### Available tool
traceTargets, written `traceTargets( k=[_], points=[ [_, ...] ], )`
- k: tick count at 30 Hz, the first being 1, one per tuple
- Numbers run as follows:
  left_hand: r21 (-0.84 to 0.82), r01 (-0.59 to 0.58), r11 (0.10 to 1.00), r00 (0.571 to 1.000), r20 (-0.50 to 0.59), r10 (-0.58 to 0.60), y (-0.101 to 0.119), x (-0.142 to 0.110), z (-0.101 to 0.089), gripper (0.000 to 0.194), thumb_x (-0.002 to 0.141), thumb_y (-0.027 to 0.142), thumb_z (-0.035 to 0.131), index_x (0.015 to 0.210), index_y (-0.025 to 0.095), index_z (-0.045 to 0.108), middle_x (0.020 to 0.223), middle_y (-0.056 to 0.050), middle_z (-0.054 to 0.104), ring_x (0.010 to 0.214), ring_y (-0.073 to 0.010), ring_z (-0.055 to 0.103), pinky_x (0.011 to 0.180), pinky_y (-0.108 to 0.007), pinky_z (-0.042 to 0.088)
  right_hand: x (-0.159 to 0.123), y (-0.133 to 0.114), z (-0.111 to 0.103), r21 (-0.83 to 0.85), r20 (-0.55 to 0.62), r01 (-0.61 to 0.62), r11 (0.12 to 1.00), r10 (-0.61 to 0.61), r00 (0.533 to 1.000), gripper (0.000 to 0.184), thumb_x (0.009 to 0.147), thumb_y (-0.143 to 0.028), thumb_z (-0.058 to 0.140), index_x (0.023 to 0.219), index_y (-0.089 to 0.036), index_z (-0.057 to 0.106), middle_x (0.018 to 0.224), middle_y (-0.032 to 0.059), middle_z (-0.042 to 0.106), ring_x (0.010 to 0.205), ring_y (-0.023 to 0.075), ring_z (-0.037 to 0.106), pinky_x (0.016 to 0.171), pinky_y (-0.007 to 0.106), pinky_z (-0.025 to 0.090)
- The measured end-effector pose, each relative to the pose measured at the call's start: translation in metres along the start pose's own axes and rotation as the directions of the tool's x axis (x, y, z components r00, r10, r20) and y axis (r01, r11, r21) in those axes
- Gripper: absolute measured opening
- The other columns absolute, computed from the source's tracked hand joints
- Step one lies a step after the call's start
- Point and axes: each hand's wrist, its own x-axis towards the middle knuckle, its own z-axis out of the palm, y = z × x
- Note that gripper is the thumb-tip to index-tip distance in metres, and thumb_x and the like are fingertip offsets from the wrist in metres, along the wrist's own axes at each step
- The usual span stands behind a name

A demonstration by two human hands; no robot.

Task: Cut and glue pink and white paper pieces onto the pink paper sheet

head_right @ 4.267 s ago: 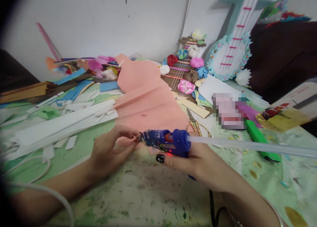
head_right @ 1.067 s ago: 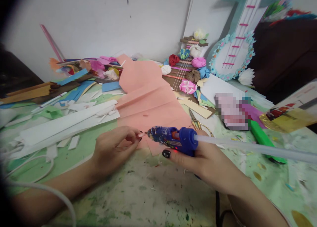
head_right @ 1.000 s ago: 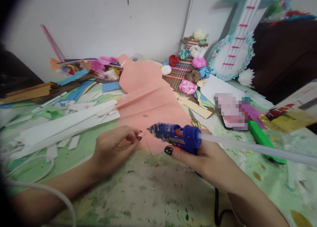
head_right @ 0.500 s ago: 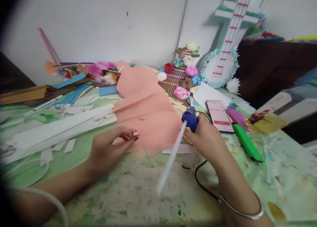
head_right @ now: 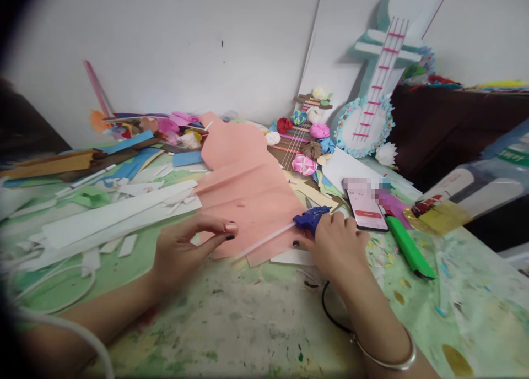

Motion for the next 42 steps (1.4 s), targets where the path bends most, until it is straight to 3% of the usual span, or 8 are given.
traceTargets(
  k=[2,4,6,8,10,13,19,42],
  points=[
    [-0.026,-0.010,1.000,1.000,0.003,0.011,0.001,0.000,-0.001,0.008,0.077,0.009,0.069,0.079,0.017,0.070,0.077,-0.002,0.075,0.072,-0.0136,0.071,0.066,-0.023,0.061,-0.003,-0.004,-0.006,0.095,-0.180,0.049,0.994,-0.031,0.983,0.044,0.079,-0.052,0.061,0.095,-0.011,0.060,0.103,0.0218,0.059,0.099,0.0415,0.053,0.075,0.057,0.043],
    [-0.052,-0.005,0.999,1.000,0.006,0.005,0.002,-0.001,-0.001,0.010,0.076,0.008,0.069,0.079,0.017,0.070,0.077,-0.002,0.075,0.072,-0.0134,0.071,0.065,-0.022,0.060,-0.008,-0.012,-0.014,0.322,-0.362,0.213,0.922,-0.088,0.928,0.028,0.081,-0.041,0.064,0.091,-0.015,0.061,0.099,0.0170,0.062,0.095,0.0354,0.056,0.076,0.052,0.045],
    [-0.076,0.022,0.997,1.000,0.018,-0.021,0.003,-0.001,0.000,0.011,0.075,0.007,0.070,0.080,0.017,0.070,0.078,-0.002,0.075,0.073,-0.0134,0.071,0.066,-0.022,0.060,-0.016,-0.025,-0.021,0.596,-0.475,0.445,0.668,-0.154,0.866,0.008,0.085,-0.027,0.061,0.086,-0.019,0.060,0.090,0.0099,0.063,0.087,0.0248,0.060,0.075,0.041,0.049],
    [-0.099,0.062,0.993,0.997,0.042,-0.058,0.005,-0.002,0.002,0.012,0.074,0.007,0.071,0.081,0.017,0.071,0.077,-0.001,0.075,0.073,-0.0128,0.071,0.065,-0.021,0.060,-0.024,-0.039,-0.023,0.775,-0.491,0.519,0.360,-0.174,0.854,0.003,0.087,-0.018,0.057,0.086,-0.020,0.060,0.084,0.0053,0.064,0.080,0.0181,0.061,0.071,0.033,0.052],
    [-0.124,0.091,0.988,0.994,0.065,-0.084,0.008,-0.003,0.003,0.012,0.073,0.008,0.073,0.081,0.017,0.071,0.075,-0.001,0.074,0.069,-0.0116,0.070,0.062,-0.019,0.059,-0.030,-0.050,-0.023,0.880,-0.432,0.456,0.131,-0.176,0.885,0.007,0.086,-0.015,0.058,0.088,-0.021,0.061,0.083,0.0037,0.064,0.076,0.0155,0.063,0.068,0.029,0.055],
    [-0.159,0.103,0.982,0.993,0.079,-0.091,0.010,-0.004,0.005,0.012,0.072,0.008,0.074,0.080,0.017,0.071,0.073,0.000,0.074,0.066,-0.0103,0.070,0.060,-0.016,0.058,-0.034,-0.059,-0.019,0.949,-0.314,0.313,-0.028,-0.154,0.937,0.005,0.083,-0.016,0.062,0.085,-0.020,0.064,0.083,0.0034,0.066,0.075,0.0147,0.064,0.066,0.027,0.058],
    [-0.173,0.115,0.978,0.991,0.092,-0.100,0.008,-0.008,0.007,0.016,0.070,0.006,0.075,0.081,0.018,0.071,0.076,0.000,0.075,0.069,-0.0104,0.070,0.062,-0.016,0.059,-0.035,-0.062,-0.015,0.973,-0.201,0.181,-0.140,-0.146,0.969,0.007,0.073,-0.014,0.071,0.076,-0.019,0.069,0.076,0.0008,0.070,0.069,0.0130,0.068,0.065,0.024,0.058],
    [-0.248,0.146,0.958,0.985,0.125,-0.118,0.011,-0.015,0.006,0.020,0.074,0.007,0.071,0.086,0.023,0.071,0.081,0.002,0.075,0.075,-0.0135,0.071,0.068,-0.023,0.060,-0.039,-0.064,-0.013,0.958,-0.246,0.224,-0.179,-0.114,0.962,0.014,0.074,-0.008,0.068,0.078,-0.021,0.071,0.074,-0.0001,0.069,0.068,0.0126,0.064,0.063,0.024,0.055]
  ],
)
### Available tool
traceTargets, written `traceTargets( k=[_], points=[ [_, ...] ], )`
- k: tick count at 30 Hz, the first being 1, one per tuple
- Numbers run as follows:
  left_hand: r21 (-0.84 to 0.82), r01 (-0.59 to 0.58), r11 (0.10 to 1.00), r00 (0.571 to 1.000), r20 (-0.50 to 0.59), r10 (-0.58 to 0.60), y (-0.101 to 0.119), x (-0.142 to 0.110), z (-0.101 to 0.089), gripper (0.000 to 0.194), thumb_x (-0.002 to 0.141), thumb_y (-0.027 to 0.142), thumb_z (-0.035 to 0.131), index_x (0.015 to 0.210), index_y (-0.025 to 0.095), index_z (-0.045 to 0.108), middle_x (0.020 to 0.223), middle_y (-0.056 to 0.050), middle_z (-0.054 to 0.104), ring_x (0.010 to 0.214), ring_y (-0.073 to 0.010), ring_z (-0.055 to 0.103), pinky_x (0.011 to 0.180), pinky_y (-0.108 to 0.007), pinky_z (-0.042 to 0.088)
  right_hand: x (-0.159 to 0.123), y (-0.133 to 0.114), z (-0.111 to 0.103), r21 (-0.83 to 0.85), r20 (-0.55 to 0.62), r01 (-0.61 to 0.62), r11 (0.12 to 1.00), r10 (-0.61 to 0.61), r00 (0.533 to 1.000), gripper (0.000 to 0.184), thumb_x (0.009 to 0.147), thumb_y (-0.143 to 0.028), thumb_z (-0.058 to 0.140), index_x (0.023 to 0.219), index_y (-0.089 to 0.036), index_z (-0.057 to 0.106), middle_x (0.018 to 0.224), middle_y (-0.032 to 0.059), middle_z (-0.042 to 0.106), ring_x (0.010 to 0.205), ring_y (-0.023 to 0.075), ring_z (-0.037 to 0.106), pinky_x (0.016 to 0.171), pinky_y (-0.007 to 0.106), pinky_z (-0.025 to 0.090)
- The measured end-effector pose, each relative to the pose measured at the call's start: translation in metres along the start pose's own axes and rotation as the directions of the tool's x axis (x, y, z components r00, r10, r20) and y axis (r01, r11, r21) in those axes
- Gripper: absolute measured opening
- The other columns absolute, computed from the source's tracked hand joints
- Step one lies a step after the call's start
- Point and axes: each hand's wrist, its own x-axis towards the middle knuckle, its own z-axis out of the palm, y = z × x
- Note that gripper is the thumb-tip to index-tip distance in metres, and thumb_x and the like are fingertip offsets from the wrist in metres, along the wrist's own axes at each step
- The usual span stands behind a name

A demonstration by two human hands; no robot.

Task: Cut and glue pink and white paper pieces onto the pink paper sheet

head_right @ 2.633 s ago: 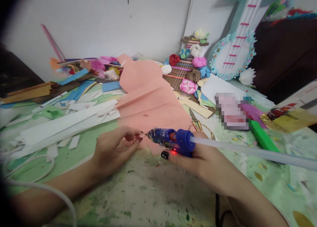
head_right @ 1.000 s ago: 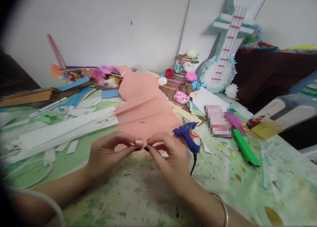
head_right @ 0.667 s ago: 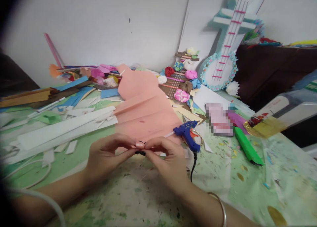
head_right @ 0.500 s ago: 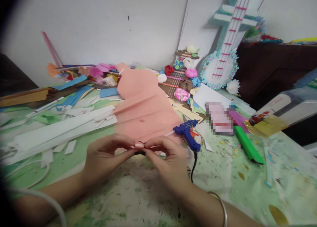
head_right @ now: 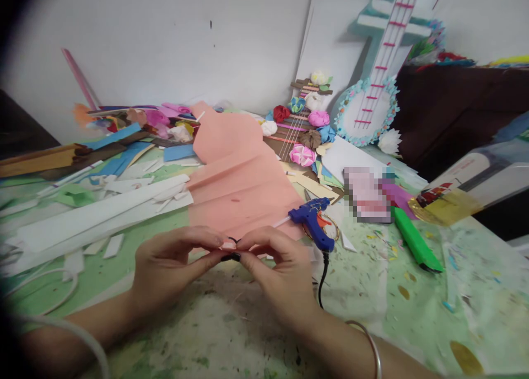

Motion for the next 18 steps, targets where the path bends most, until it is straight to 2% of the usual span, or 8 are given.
traceTargets(
  k=[18],
  points=[
    [0.010,-0.097,0.995,0.995,0.019,0.097,-0.0010,-0.0026,-0.0017,0.026,0.073,-0.001,0.069,0.087,0.021,0.070,0.083,-0.001,0.075,0.078,-0.0167,0.070,0.072,-0.031,0.060,-0.0012,-0.0005,0.0006,0.034,0.024,0.027,0.999,-0.027,0.999,0.016,0.076,-0.006,0.066,0.077,-0.022,0.069,0.076,-0.0004,0.067,0.072,0.0122,0.062,0.064,0.023,0.053]
  ],
)
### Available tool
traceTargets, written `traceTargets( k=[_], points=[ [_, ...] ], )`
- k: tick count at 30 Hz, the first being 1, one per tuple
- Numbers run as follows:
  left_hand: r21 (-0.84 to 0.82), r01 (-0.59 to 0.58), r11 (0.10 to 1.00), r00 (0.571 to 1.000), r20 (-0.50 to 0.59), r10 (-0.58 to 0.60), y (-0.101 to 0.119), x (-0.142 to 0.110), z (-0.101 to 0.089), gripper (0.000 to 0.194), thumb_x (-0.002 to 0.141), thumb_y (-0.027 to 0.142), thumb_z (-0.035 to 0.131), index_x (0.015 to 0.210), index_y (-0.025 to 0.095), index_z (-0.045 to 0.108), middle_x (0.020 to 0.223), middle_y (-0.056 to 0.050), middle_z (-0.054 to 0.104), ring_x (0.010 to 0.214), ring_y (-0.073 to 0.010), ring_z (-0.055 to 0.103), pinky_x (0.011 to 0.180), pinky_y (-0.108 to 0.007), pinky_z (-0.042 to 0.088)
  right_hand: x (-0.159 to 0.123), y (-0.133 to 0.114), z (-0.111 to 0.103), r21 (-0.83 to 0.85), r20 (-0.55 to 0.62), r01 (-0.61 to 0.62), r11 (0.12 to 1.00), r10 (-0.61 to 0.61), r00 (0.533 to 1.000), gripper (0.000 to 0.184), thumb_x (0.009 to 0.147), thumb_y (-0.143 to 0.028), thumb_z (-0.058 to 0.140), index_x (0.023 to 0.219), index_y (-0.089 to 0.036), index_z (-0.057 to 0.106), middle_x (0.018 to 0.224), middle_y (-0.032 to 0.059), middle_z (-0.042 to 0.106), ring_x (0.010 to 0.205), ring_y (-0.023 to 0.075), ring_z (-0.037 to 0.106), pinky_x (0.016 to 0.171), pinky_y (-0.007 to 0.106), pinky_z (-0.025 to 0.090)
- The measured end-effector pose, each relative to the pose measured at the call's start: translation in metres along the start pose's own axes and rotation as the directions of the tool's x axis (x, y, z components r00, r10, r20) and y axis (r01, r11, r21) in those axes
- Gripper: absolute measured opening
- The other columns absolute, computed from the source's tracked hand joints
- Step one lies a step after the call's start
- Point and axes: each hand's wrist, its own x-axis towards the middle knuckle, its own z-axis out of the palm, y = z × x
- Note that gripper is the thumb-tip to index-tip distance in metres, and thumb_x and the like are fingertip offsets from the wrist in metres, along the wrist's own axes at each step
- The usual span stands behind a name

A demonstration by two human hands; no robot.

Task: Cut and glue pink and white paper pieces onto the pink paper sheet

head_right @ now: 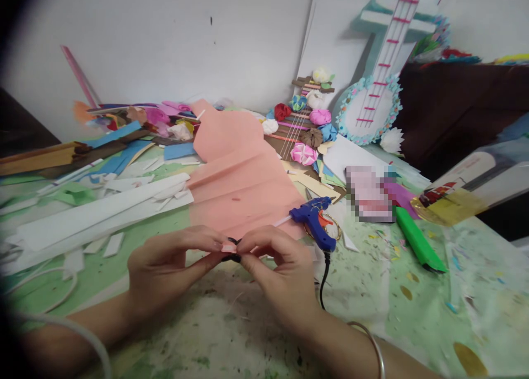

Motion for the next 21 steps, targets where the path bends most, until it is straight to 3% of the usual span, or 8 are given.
traceTargets(
  k=[15,21],
  points=[
    [0.046,-0.129,0.991,0.990,0.056,0.127,0.0002,0.0039,-0.0026,0.025,0.075,-0.004,0.065,0.087,0.017,0.068,0.084,-0.003,0.074,0.080,-0.0140,0.070,0.073,-0.025,0.058,-0.0005,-0.0010,-0.0008,-0.082,0.046,0.103,0.991,-0.100,0.994,0.019,0.079,-0.004,0.063,0.081,-0.022,0.068,0.079,-0.0009,0.067,0.076,0.0115,0.061,0.064,0.023,0.049],
    [0.137,-0.171,0.976,0.984,0.078,0.162,-0.0008,0.0063,-0.0025,0.020,0.076,-0.004,0.064,0.082,0.015,0.067,0.080,-0.004,0.073,0.077,-0.0125,0.069,0.070,-0.021,0.056,-0.0008,0.0021,0.0007,-0.117,0.051,0.046,0.992,-0.040,0.998,0.016,0.079,-0.006,0.063,0.083,-0.021,0.067,0.082,0.0006,0.066,0.076,0.0115,0.061,0.059,0.021,0.050]
  ],
)
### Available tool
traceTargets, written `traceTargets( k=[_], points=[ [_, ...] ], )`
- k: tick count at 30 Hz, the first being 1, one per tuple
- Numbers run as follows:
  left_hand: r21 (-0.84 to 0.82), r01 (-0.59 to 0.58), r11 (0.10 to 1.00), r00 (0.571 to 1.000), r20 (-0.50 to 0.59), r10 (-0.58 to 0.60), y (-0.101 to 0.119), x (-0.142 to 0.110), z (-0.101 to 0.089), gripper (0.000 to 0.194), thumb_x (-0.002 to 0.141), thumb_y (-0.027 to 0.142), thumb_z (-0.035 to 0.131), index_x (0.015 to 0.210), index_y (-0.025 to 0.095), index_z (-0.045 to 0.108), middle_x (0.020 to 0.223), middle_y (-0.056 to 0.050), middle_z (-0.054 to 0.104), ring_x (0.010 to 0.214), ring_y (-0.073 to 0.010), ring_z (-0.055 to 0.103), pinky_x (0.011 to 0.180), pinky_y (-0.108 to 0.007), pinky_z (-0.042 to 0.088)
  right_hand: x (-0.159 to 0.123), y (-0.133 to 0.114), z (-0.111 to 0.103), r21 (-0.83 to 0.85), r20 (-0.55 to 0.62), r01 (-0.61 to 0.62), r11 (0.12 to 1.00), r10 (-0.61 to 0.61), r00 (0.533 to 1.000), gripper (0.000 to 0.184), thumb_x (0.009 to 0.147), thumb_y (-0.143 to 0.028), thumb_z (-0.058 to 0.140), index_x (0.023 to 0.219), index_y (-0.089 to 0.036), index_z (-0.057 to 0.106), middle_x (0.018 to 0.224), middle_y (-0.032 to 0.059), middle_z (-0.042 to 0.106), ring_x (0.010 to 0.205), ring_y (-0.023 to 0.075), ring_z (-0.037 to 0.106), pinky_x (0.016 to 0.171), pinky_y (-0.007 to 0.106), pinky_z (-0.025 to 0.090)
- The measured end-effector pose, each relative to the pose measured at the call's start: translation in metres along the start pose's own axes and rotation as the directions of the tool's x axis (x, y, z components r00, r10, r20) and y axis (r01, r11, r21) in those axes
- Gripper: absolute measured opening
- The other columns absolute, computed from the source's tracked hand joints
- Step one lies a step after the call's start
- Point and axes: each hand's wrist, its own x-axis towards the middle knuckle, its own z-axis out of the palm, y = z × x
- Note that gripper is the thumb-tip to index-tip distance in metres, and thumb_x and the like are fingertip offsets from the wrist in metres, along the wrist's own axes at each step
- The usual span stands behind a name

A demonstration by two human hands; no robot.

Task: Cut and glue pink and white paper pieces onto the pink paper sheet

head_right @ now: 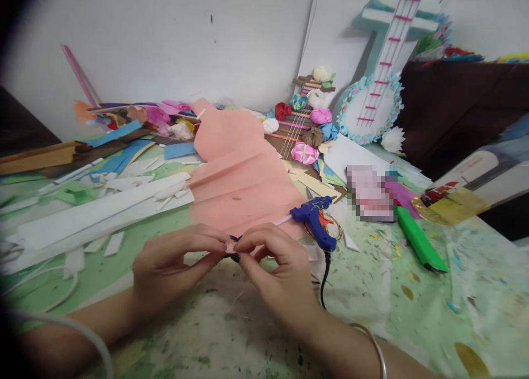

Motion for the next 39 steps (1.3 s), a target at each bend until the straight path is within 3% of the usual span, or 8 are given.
traceTargets(
  k=[9,13,20,39],
  points=[
    [0.174,-0.029,0.984,0.999,0.036,0.023,-0.0029,-0.0008,0.0016,0.015,0.077,0.001,0.064,0.083,0.016,0.064,0.077,-0.002,0.072,0.072,-0.0111,0.068,0.068,-0.019,0.053,0.0013,0.0061,0.0001,-0.005,-0.012,-0.116,0.993,0.116,0.993,0.011,0.078,-0.009,0.065,0.081,-0.020,0.065,0.079,-0.0001,0.067,0.072,0.0117,0.063,0.065,0.024,0.053],
    [0.216,0.032,0.976,0.999,-0.037,-0.024,-0.0010,-0.0023,0.0028,0.018,0.075,0.004,0.068,0.088,0.015,0.061,0.078,-0.002,0.072,0.072,-0.0104,0.069,0.068,-0.016,0.053,0.0001,0.0050,0.0002,0.056,-0.021,-0.160,0.986,0.161,0.987,0.010,0.077,-0.013,0.067,0.082,-0.020,0.063,0.078,-0.0009,0.065,0.071,0.0115,0.063,0.064,0.024,0.053],
    [0.153,-0.047,0.987,0.998,0.043,0.041,-0.0037,-0.0019,0.0005,0.015,0.078,0.001,0.064,0.083,0.015,0.063,0.079,-0.003,0.073,0.074,-0.0124,0.069,0.068,-0.020,0.054,0.0008,0.0028,-0.0001,0.030,-0.008,-0.080,0.996,0.081,0.997,0.012,0.078,-0.008,0.063,0.077,-0.020,0.062,0.077,-0.0009,0.065,0.072,0.0115,0.062,0.066,0.024,0.051],
    [0.089,-0.084,0.992,0.993,0.088,0.077,-0.0053,-0.0002,-0.0015,0.019,0.080,0.000,0.060,0.085,0.016,0.067,0.085,-0.005,0.074,0.077,-0.0137,0.070,0.069,-0.022,0.056,0.0003,0.0055,-0.0015,-0.038,-0.001,-0.028,0.999,0.028,1.000,0.013,0.078,-0.007,0.063,0.077,-0.020,0.065,0.077,0.0007,0.066,0.075,0.0133,0.062,0.067,0.026,0.050]
  ],
)
